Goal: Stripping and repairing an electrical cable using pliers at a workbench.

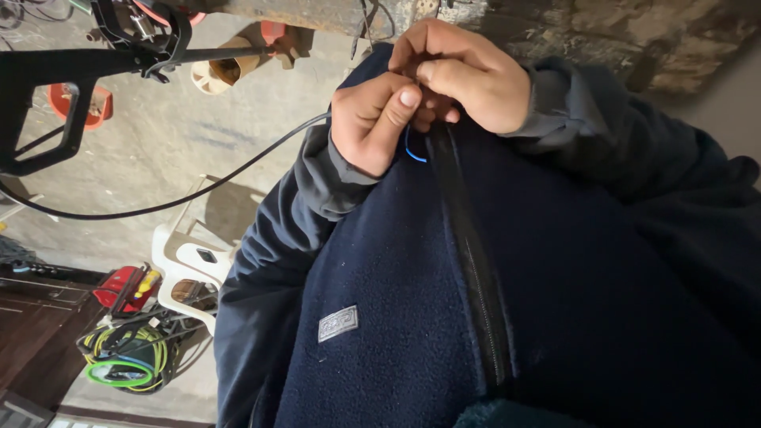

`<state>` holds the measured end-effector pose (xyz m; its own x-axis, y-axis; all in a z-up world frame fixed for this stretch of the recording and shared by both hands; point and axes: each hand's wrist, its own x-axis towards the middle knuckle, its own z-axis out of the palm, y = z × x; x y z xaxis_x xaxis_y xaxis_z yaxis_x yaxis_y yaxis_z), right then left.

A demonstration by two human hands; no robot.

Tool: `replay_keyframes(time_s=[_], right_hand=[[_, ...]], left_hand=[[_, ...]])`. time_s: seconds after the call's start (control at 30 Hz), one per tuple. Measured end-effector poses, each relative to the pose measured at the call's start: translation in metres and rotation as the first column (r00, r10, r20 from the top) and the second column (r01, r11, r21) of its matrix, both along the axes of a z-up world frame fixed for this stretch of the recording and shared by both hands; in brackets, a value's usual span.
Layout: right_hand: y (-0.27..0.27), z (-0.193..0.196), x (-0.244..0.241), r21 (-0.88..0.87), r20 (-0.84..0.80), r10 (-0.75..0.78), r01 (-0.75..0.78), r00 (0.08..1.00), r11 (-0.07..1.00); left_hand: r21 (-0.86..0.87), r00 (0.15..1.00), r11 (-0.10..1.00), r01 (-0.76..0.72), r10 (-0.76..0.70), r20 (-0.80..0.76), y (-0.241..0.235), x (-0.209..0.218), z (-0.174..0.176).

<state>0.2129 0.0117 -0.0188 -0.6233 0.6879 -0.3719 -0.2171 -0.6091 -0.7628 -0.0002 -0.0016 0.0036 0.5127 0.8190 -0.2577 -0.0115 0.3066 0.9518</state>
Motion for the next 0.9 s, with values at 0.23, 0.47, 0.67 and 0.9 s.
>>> replay_keyframes(time_s=[0.23, 0.47, 0.67, 0.9], right_hand=[[-0.003, -0.007, 0.007, -0.008, -0.045, 0.109, -0.109, 0.993, 0.994], [-0.007, 0.007, 0.022, 0.224, 0.065, 0.008, -0.023, 0.998, 0.974], [0.013, 0.030, 0.035, 0.598, 0.463, -0.050, -0.270, 0.885, 0.755], [0.016, 0.037, 0.022, 0.493, 0.529, 0.086, -0.389, 0.844, 0.778]], left_hand=[[0.237, 0.991, 0.963, 0.127, -0.117, -0.059, 0.002, -0.005, -0.004], [-0.082, 0.993, 0.995, 0.061, -0.052, 0.103, -0.001, -0.007, -0.026], [-0.167, 0.977, 0.975, 0.145, -0.115, 0.178, 0.001, -0.006, -0.031], [0.096, 0.999, 0.995, 0.039, -0.041, 0.019, -0.004, -0.012, -0.012]])
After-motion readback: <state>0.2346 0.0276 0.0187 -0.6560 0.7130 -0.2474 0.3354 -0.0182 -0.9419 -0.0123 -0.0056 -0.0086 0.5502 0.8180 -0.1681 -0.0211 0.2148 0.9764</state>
